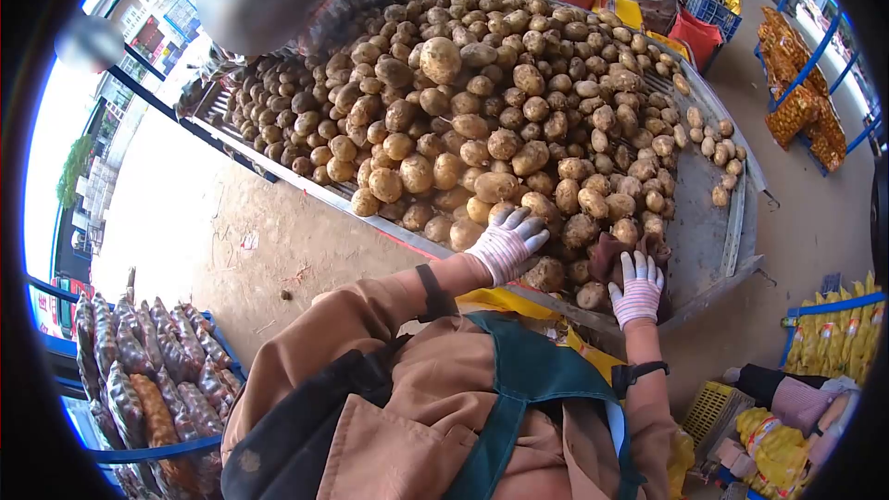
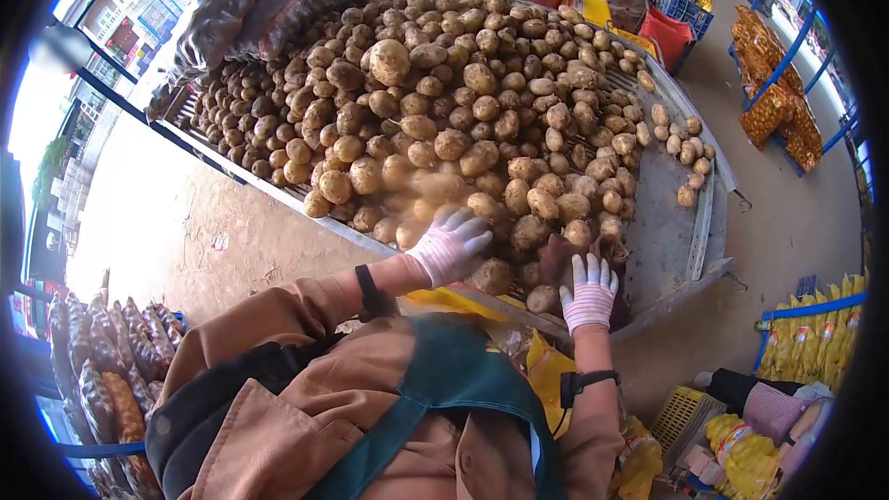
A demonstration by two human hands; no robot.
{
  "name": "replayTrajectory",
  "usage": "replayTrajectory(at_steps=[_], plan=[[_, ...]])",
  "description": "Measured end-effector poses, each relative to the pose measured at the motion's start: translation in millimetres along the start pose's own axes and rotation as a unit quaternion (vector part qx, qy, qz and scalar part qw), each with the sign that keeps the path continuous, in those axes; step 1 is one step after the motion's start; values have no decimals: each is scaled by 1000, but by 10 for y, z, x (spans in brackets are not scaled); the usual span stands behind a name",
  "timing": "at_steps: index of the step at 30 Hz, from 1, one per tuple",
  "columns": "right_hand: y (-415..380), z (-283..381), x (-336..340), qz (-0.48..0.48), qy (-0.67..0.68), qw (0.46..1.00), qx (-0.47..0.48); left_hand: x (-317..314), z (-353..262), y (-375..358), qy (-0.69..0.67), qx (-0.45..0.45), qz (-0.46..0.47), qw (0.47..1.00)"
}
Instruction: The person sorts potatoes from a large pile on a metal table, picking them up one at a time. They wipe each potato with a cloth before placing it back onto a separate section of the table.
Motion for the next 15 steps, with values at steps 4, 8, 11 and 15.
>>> replayTrajectory(at_steps=[4,8,11,15], plan=[[90,-444,-180,-41,65,995,-67,71,448,96,-34,45,-16,998],[-244,-1266,-397,-154,505,746,-406,534,1005,312,-21,80,-86,993],[-657,-1787,-763,-240,722,470,-448,1155,1740,499,64,90,-209,972],[-936,-1613,-559,-189,818,266,-474,1875,2975,677,132,290,-259,912]])
Point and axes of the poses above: each hand's wrist, its own y-axis towards the middle knuckle, its own x-axis out of the back of the hand, z = x × y, the point moved 8 cm from there along y, towards the middle knuckle, and after that the axes turned 10 degrees about -y, right-handed, at the moved point
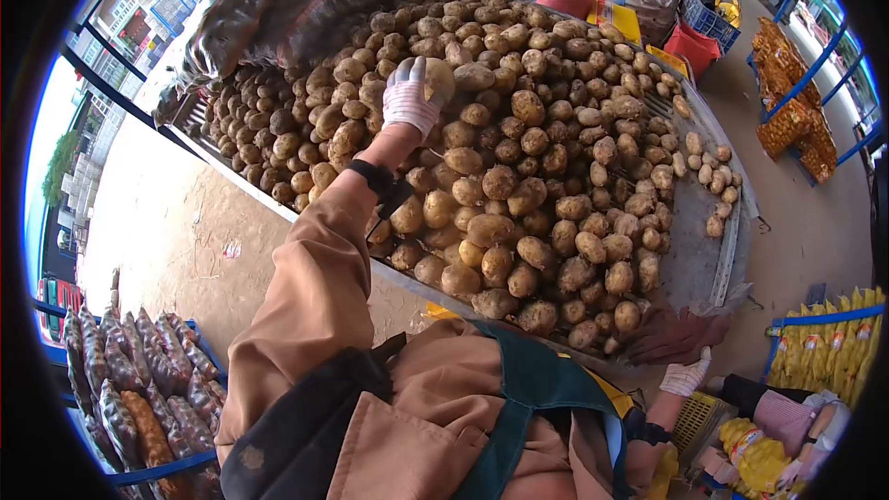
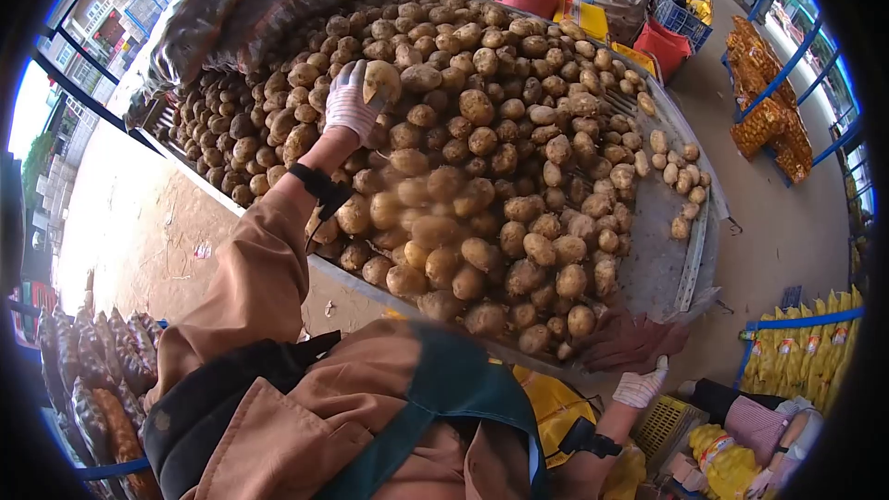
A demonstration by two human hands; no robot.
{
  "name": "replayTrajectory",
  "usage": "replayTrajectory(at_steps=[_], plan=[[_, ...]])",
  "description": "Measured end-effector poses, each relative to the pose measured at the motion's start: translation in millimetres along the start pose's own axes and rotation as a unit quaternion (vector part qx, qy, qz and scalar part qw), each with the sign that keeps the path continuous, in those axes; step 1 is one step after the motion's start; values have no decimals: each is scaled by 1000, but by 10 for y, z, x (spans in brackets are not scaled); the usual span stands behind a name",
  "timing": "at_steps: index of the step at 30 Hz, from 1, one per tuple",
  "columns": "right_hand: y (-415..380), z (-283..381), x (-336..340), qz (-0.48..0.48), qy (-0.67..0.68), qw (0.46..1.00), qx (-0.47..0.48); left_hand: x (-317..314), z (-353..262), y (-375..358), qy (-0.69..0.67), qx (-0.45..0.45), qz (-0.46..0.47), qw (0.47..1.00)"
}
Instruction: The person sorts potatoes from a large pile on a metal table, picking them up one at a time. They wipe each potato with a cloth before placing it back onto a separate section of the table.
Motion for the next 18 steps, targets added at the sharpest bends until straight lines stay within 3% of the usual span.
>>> replayTrajectory(at_steps=[2,3,6,10,11,12,14,15,16,18], plan=[[-103,-36,220,-94,3,996,-6,-182,293,358,58,74,87,992],[99,-131,480,-36,-3,999,-21,-334,395,476,40,85,130,987],[70,-301,283,35,6,999,-20,-625,452,542,-26,152,233,960],[-89,-501,15,-51,12,997,-52,-731,511,595,-55,130,224,964],[18,-527,47,-22,-17,998,-52,-758,543,601,-79,141,211,964],[146,-583,105,7,-45,998,-52,-700,447,562,-201,168,191,946],[264,-529,122,55,-115,992,-10,-484,127,321,-430,220,150,863],[272,-423,-23,73,-156,985,32,-609,2,139,-610,282,158,723],[220,-310,-196,88,-197,974,74,-649,-237,33,-717,238,196,625],[-56,-63,-767,116,-220,956,153,-781,-717,-350,-818,300,251,422]])
Point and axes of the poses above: each hand's wrist, its own y-axis towards the middle knuckle, its own x-axis out of the back of the hand, z = x × y, the point moved 8 cm from there along y, towards the middle knuckle, and after that the axes turned 10 degrees about -y, right-handed, at the moved point
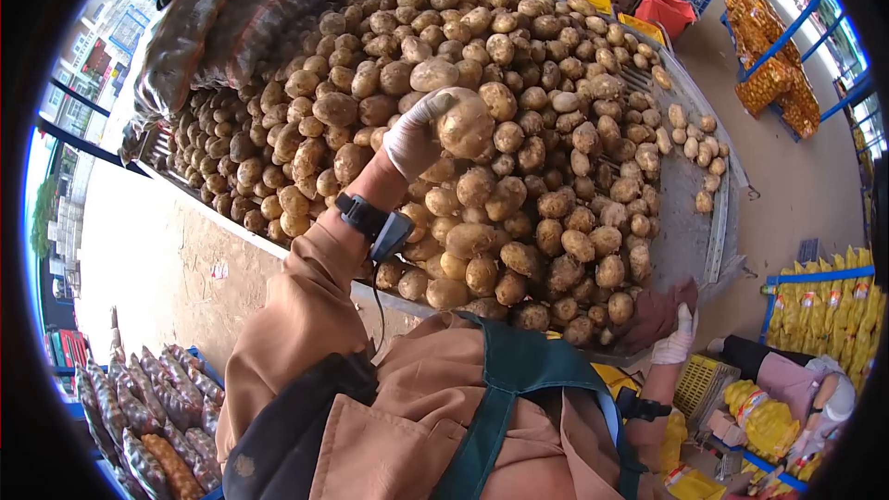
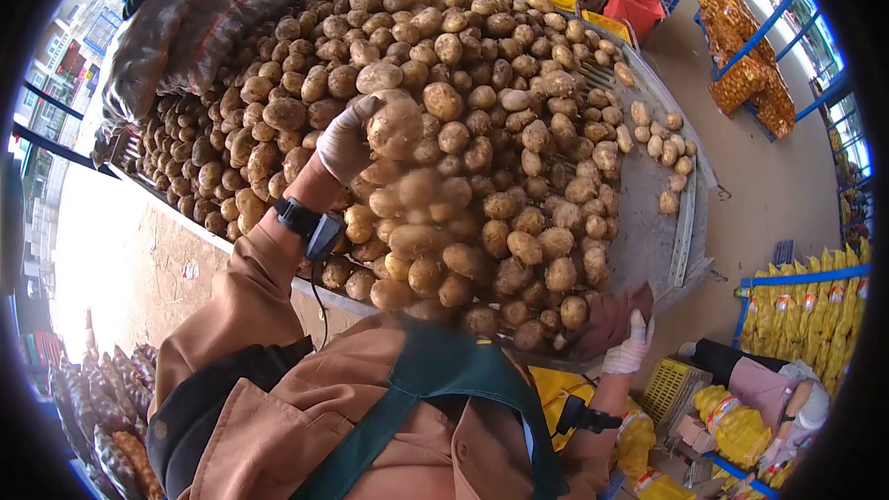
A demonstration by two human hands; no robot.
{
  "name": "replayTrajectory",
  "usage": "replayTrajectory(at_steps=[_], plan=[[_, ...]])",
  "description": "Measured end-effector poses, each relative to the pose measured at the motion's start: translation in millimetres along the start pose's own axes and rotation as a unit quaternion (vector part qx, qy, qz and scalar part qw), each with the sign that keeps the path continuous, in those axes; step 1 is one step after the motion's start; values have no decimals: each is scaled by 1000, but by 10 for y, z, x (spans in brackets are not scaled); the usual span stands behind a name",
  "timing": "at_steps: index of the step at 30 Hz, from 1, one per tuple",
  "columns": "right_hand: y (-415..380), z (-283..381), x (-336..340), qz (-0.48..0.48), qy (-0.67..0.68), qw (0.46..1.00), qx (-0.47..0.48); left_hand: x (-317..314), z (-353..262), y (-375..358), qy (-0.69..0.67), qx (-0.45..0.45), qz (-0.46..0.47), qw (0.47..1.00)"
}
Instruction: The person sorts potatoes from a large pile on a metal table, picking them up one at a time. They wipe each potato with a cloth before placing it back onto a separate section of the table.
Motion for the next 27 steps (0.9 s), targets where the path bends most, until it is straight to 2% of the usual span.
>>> replayTrajectory(at_steps=[2,4,6,8,10,11,12,13,14,15,16,17,18,19,20,21,22,23,24,25,27], plan=[[-65,396,-433,8,-12,999,47,-271,582,-163,-151,124,2,981],[-239,740,-902,37,-13,998,54,-396,1083,-220,-208,170,-28,963],[-260,784,-931,-18,-176,971,160,-518,1575,-354,-232,253,-102,934],[-594,1250,-1506,-11,-313,897,311,-590,2032,-373,-244,310,-55,917],[-804,1392,-1852,25,-319,867,382,-697,2435,-442,-279,382,-25,881],[-904,1457,-2077,63,-317,852,411,-865,2593,-540,-343,440,8,830],[-988,1483,-2261,101,-314,836,438,-998,2690,-603,-274,446,12,852],[-1029,1404,-2386,107,-378,788,474,-1316,2687,-845,-542,573,-80,610],[-1040,1324,-2464,114,-440,734,505,-1299,2760,-757,-402,513,68,755],[-959,1357,-2382,113,-384,775,489,-1273,2819,-676,-85,382,243,888],[-672,1094,-2165,102,-297,878,362,-1286,2838,-617,132,255,292,913],[-386,705,-1913,113,-99,980,133,-1249,2971,-639,-91,390,186,897],[-284,223,-1737,107,117,982,-103,-1328,3046,-730,-300,499,65,810],[-198,193,-1649,114,-23,993,30,-1311,3102,-674,-229,460,7,858],[-159,164,-1554,81,-159,971,159,-1267,3146,-634,-224,445,-11,867],[-224,208,-1567,62,-201,956,204,-1173,3211,-600,-219,431,-30,875],[-263,124,-1560,49,-59,994,81,-1162,3210,-571,-213,418,-47,882],[-349,33,-1547,0,100,994,-33,-1139,3173,-576,-190,420,-42,886],[-489,196,-1567,-22,66,998,-5,-1225,3194,-701,-438,517,-124,725],[-562,190,-1589,-31,32,999,12,-1318,3095,-756,-640,560,-196,488],[-688,279,-1672,-41,-71,992,92,-1247,3057,-661,-694,543,-185,435]])
Point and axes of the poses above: each hand's wrist, its own y-axis towards the middle knuckle, its own x-axis out of the back of the hand, z = x × y, the point moved 8 cm from there along y, towards the middle knuckle, and after that the axes turned 10 degrees about -y, right-handed, at the moved point
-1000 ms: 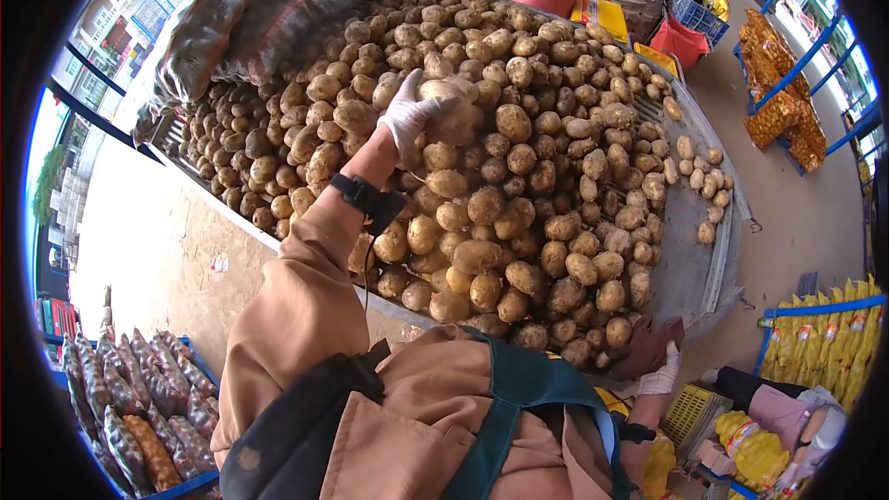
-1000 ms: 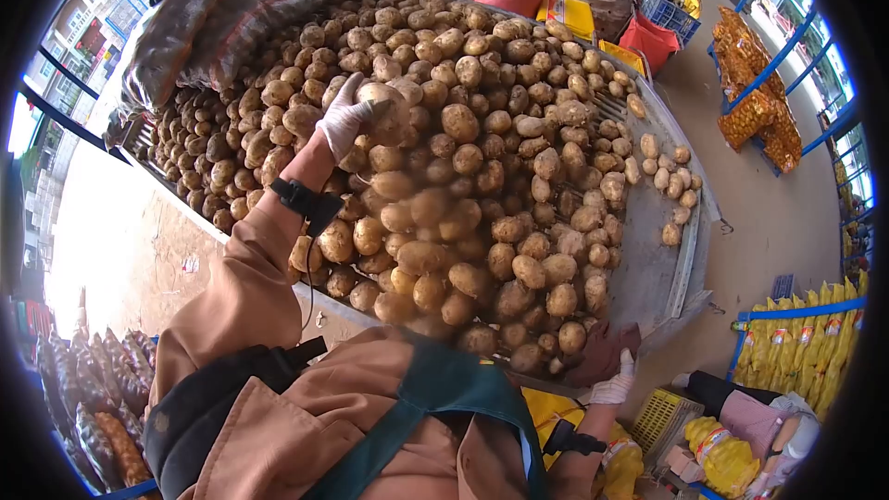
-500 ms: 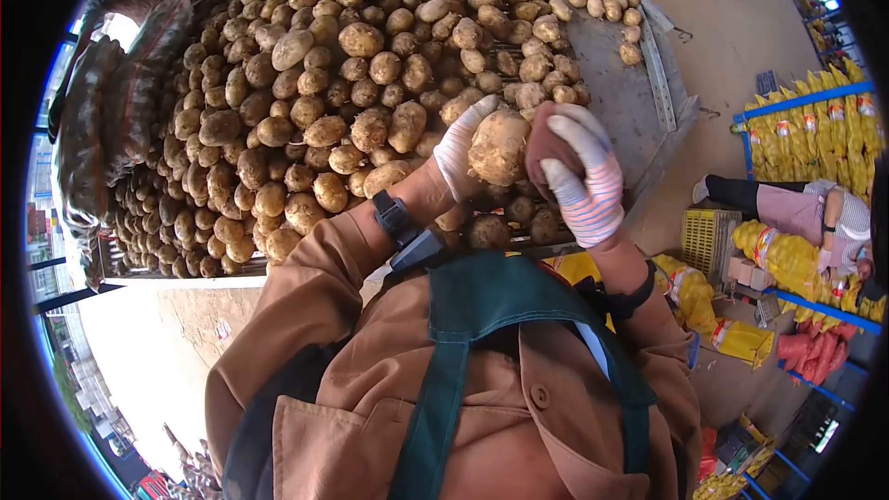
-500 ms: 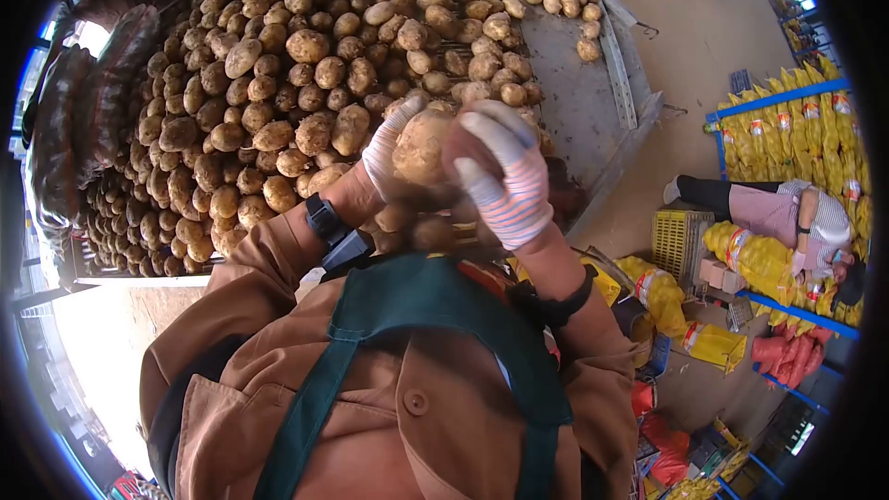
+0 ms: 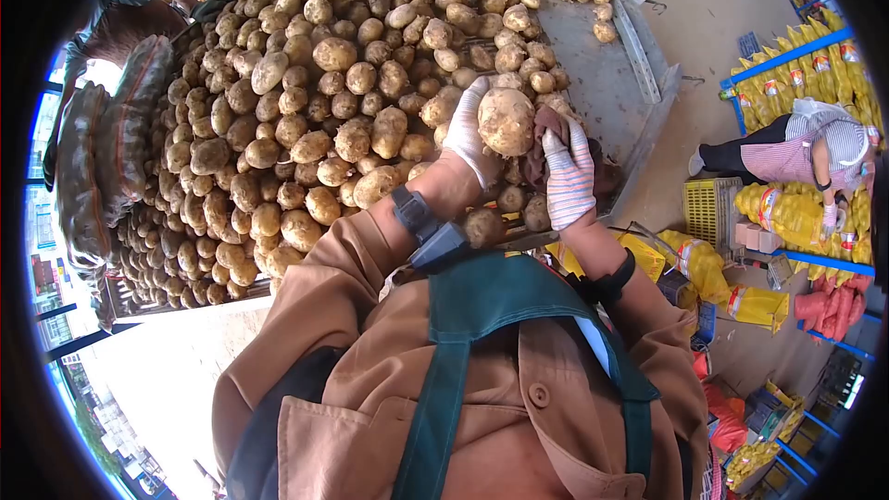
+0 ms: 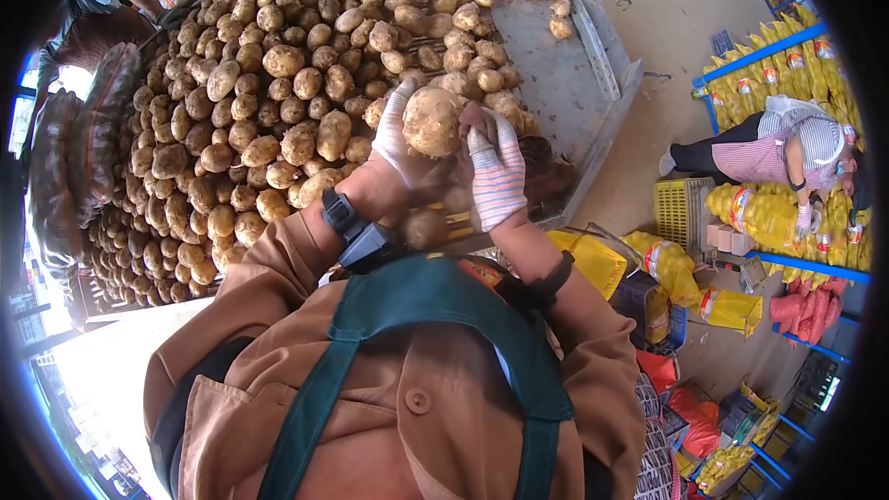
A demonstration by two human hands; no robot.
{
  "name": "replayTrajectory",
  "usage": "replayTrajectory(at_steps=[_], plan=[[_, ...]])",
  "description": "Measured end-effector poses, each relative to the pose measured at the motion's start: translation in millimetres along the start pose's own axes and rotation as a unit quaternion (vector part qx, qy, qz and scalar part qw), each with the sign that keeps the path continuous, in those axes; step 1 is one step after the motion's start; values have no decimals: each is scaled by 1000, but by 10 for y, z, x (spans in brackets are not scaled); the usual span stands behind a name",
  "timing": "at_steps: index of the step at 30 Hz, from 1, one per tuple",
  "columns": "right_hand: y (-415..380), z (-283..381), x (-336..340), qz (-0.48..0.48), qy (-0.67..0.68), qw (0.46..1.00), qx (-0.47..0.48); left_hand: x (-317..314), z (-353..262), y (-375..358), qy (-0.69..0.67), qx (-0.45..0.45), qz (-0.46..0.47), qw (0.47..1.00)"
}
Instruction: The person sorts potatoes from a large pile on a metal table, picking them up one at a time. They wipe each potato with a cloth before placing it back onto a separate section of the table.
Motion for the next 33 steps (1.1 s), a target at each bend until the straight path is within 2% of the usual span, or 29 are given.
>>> replayTrajectory(at_steps=[1,2,4,6,7,8,10,11,14,15,16,17,19,20,21,22,23,24,25,26,27,29,30,33], plan=[[-43,117,-47,0,-67,996,67,-53,-11,-20,-28,21,16,999],[-54,75,-74,-2,-96,993,66,-50,-135,-19,82,-32,12,996],[89,-114,-37,-31,-6,999,-33,-64,-259,-31,298,-136,4,945],[221,-84,25,-25,12,996,-84,-91,-340,-116,491,-235,-2,839],[339,-156,30,-15,120,989,-82,-131,-315,-174,577,-280,-5,767],[428,-225,48,-1,139,985,-101,-124,-194,-199,641,-250,-1,726],[461,-179,-53,45,179,970,-159,-110,-189,-304,673,-228,-44,703],[450,-196,-70,37,180,965,-185,-101,-171,-329,688,-216,-65,690],[375,-69,-221,22,178,950,-256,-123,248,-360,781,-234,-82,573],[429,-105,-233,47,170,957,-232,-151,310,-359,811,-231,-77,531],[485,-197,-210,71,163,962,-207,-193,185,-350,809,-224,-99,534],[522,-266,-180,95,155,966,-184,-247,93,-384,814,-266,-98,506],[513,93,-156,107,10,994,-13,-331,83,-441,817,-347,-99,451],[453,371,-183,104,-86,987,83,-376,-8,-448,845,-364,-97,380],[386,593,-237,101,-181,962,179,-353,-33,-461,820,-380,-112,413],[263,826,-305,67,-281,896,337,-318,-30,-475,793,-395,-127,446],[205,898,-351,48,-306,865,395,-296,-47,-482,766,-408,-141,477],[138,964,-385,27,-334,841,425,-55,-245,-383,571,-343,-164,728],[39,1047,-417,9,-361,814,454,158,-422,-254,314,-241,-168,903],[-44,1127,-447,0,-374,796,476,247,-460,-141,23,-114,-154,981],[-67,1127,-474,6,-388,780,491,220,-320,-103,-57,-52,-111,991],[-116,1120,-506,16,-416,745,520,150,-48,-89,-203,90,-52,974],[-148,1122,-519,12,-434,727,533,144,-5,-100,-218,107,-59,968],[-216,1009,-512,30,-459,705,540,55,537,-122,-386,159,7,909]])
Point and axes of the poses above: each hand's wrist, its own y-axis towards the middle knuckle, its own x-axis out of the back of the hand, z = x × y, the point moved 8 cm from there along y, towards the middle knuckle, and after that the axes turned 10 degrees about -y, right-handed, at the moved point
